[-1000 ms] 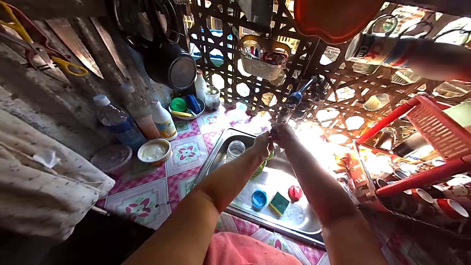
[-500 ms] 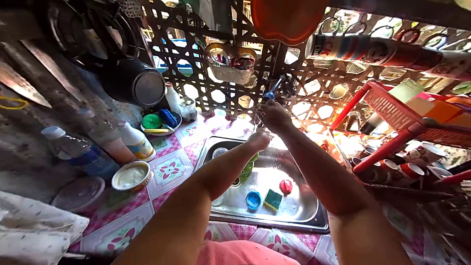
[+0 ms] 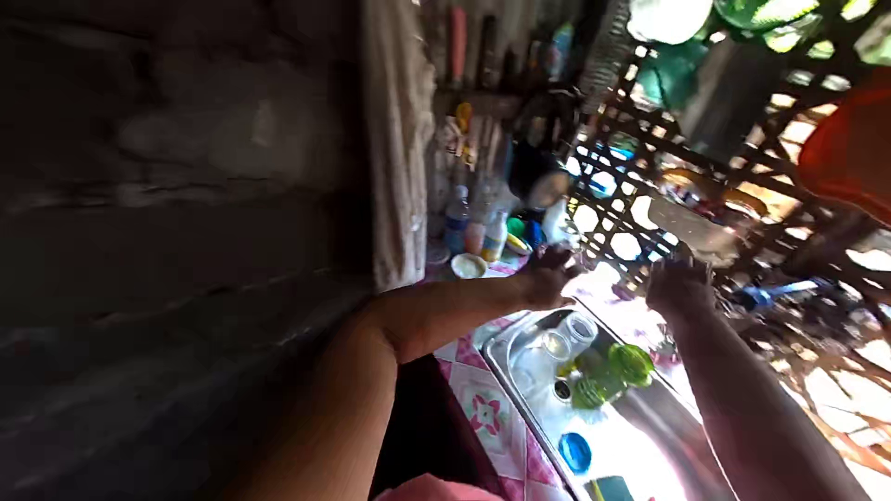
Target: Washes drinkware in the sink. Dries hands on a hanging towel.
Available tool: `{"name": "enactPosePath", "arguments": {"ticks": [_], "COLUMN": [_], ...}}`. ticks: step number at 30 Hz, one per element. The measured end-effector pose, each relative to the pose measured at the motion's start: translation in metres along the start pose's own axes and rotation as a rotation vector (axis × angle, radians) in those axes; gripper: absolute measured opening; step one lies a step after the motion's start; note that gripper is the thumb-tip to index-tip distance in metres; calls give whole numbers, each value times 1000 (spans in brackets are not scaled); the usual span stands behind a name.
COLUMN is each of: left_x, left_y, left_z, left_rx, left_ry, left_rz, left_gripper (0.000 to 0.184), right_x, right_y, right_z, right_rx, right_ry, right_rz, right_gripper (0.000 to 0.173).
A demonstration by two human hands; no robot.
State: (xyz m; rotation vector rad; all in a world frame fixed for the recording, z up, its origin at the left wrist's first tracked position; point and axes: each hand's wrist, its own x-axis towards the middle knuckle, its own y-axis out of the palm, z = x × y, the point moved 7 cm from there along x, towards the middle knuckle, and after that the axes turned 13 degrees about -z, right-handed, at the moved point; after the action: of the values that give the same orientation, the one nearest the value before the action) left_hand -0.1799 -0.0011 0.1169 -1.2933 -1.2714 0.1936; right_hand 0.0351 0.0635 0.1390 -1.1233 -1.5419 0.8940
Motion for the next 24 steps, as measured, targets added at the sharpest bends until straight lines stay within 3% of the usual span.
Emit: {"name": "enactPosePath", "arguments": {"ticks": [2, 3, 4, 6, 8, 12, 15, 19, 21, 24], "left_x": [-32, -52, -73, -115, -149, -181, -197, -227, -252, -289], "left_y": [-64, -92, -118, -164, -184, -207, -220, -243, -246, -244], "left_z": [56, 87, 116, 159, 184, 158, 126, 97, 85, 82], "left_rx": [112, 176, 219, 264, 169, -487, -747, -797, -717, -672], "left_ry": [-220, -377, -566, -903, -1077, -886, -812, -860, -928, -930], "left_rz": [-497, -683, -806, -923, -875, -787, -698, -708, -597, -466], "left_gripper": [54, 55, 56, 64, 64, 51, 49, 41, 42, 42], "right_x": [-1, 0, 2, 2, -8, -33, -63, -72, -73, -82], "right_y": [15, 9, -6, -41, -67, -97, -123, -132, -115, -100], "right_z": [40, 59, 76, 119, 170, 267, 318, 375, 396, 423], "right_rx": [-87, -72, 3, 176, 316, 340, 470, 976, 1134, 1268], "right_ry": [-173, -212, -253, -363, -445, -713, -778, -615, -419, -303], "right_rz": [274, 247, 109, -126, -111, -10, 72, 86, 72, 114], "right_gripper": [53, 51, 48, 42, 45, 51, 51, 40, 46, 54]}}
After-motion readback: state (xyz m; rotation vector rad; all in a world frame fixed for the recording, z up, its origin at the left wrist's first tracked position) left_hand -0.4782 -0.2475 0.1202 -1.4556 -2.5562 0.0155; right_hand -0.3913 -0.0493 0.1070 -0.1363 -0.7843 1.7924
